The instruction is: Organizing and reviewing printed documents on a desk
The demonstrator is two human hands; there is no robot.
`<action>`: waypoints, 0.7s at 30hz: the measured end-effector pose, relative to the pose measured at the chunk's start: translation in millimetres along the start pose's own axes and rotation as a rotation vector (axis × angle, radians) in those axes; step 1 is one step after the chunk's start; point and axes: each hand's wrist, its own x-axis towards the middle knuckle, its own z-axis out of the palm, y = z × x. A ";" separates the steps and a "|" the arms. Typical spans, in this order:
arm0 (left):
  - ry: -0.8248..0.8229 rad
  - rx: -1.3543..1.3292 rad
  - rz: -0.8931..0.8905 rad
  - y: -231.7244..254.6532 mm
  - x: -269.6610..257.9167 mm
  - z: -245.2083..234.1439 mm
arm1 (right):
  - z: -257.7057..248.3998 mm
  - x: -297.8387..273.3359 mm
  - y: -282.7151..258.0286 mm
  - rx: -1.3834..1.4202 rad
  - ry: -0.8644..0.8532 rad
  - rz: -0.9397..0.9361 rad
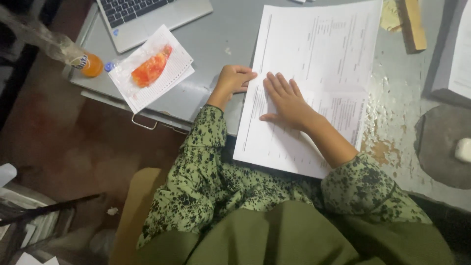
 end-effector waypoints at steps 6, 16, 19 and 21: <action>-0.013 -0.018 0.022 18.3 -13.6 -3.5 | -3.6 -0.6 0.8 0.057 -0.032 -0.010; -0.065 -0.087 -0.002 5.8 -2.9 -11.1 | 14.1 1.2 4.6 0.041 0.023 -0.011; -0.107 -0.042 0.016 -11.1 18.5 -6.4 | 39.1 -7.1 12.6 -0.075 0.131 0.074; -0.035 -0.063 -0.029 -6.9 15.4 -5.9 | 46.8 -23.5 13.4 -0.132 0.167 0.148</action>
